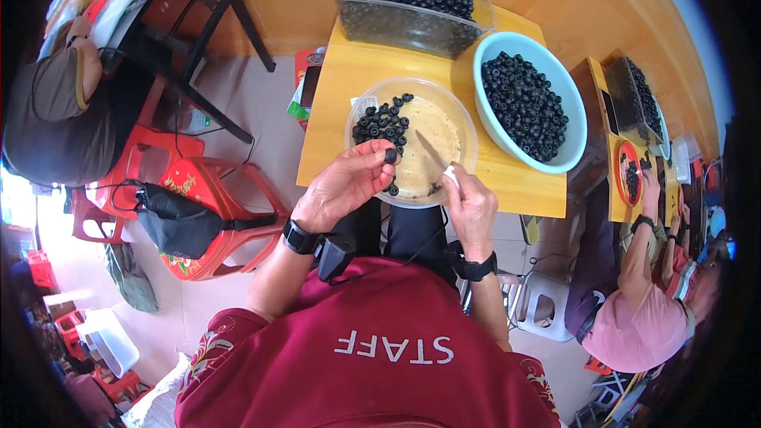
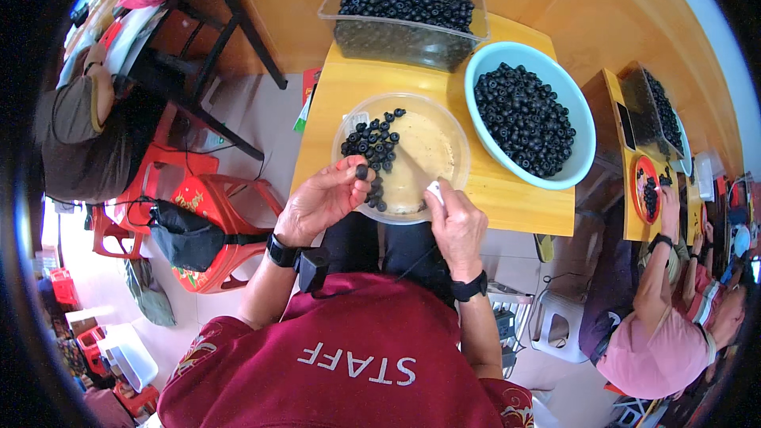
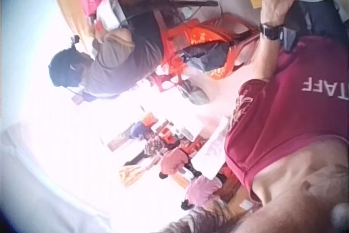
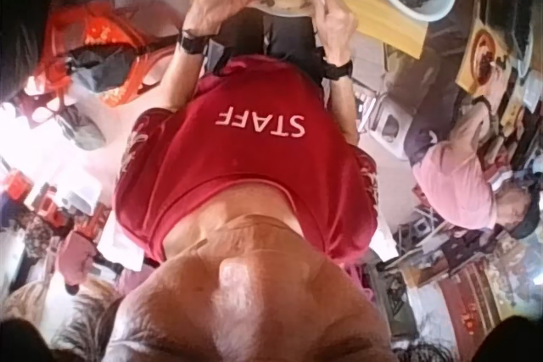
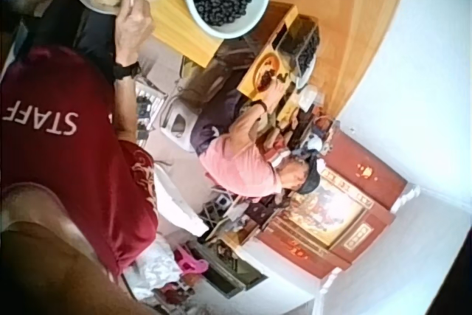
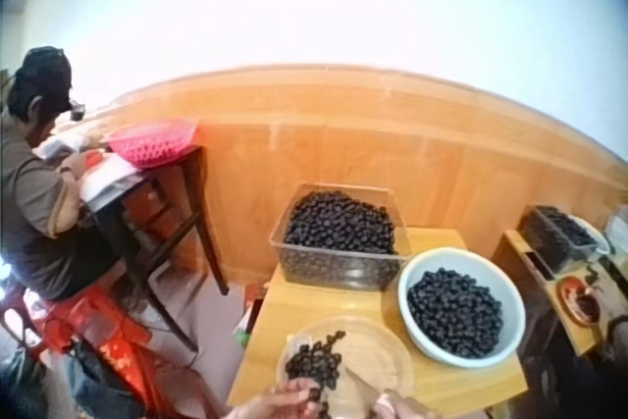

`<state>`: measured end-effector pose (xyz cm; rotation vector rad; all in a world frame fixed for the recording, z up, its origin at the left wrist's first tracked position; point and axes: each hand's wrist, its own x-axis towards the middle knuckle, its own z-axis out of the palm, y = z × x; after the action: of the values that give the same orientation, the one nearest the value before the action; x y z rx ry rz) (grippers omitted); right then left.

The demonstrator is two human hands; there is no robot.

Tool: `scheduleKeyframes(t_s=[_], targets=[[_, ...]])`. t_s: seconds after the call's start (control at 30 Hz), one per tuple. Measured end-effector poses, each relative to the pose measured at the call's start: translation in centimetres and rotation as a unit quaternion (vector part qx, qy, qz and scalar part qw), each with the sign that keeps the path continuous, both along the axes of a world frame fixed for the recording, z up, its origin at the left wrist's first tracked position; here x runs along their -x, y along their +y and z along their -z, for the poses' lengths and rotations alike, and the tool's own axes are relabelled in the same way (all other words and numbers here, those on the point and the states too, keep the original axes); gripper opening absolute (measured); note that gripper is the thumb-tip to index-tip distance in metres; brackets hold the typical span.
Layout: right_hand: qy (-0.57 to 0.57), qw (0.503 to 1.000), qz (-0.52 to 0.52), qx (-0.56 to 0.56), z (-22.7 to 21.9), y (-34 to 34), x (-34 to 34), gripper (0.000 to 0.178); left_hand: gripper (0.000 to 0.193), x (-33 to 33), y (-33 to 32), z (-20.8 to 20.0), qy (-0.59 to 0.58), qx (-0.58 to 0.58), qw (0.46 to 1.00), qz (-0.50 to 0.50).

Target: The person is sorting and cleaning dark berries, possibly blueberries or grapes, using a small knife to remove stems or damaged parts.

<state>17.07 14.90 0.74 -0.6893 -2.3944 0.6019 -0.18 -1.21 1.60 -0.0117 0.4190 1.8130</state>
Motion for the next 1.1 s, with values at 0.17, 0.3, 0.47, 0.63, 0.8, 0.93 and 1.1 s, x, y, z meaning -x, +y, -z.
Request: scheduleKeyframes(t_s=[0.17, 0.3, 0.47, 0.63, 0.8, 0.93, 1.1], targets=[[0.007, 1.000, 0.015, 0.021, 0.3, -1.2, 0.2, 0.018, 0.021, 1.0, 0.7, 1.3, 0.038, 0.008, 0.999, 0.008], [-0.015, 0.999, 0.038, 0.030, 0.2, -1.7, -0.5, 0.019, 0.023, 1.8, 4.3, 1.0, 0.108, 0.051, 0.992, 0.031], [-0.012, 0.998, 0.034, 0.044, 0.7, -1.7, -0.5, 0.021, 0.031, -0.2, 12.9, -4.5, 0.279, 0.008, 0.958, 0.064], [0.005, 0.995, 0.054, 0.081, 1.3, -1.3, -0.8, 0.024, 0.041, 0.3, 12.2, -6.3, 0.353, -0.016, 0.924, 0.148], [0.011, 0.993, 0.060, 0.097, 1.5, -1.0, -0.1, 0.024, 0.034, 5.2, 5.9, -1.4, 0.444, 0.176, 0.877, 0.046], [0.019, 0.989, 0.074, 0.123, 2.2, -0.8, -0.2, 0.022, 0.029, 7.1, 4.5, 2.9, 0.630, 0.305, 0.713, -0.042], [0.012, 0.988, 0.076, 0.131, 2.1, -1.0, -0.1, 0.021, 0.029, 5.1, 5.1, 3.7, 0.822, 0.349, 0.440, -0.096]])
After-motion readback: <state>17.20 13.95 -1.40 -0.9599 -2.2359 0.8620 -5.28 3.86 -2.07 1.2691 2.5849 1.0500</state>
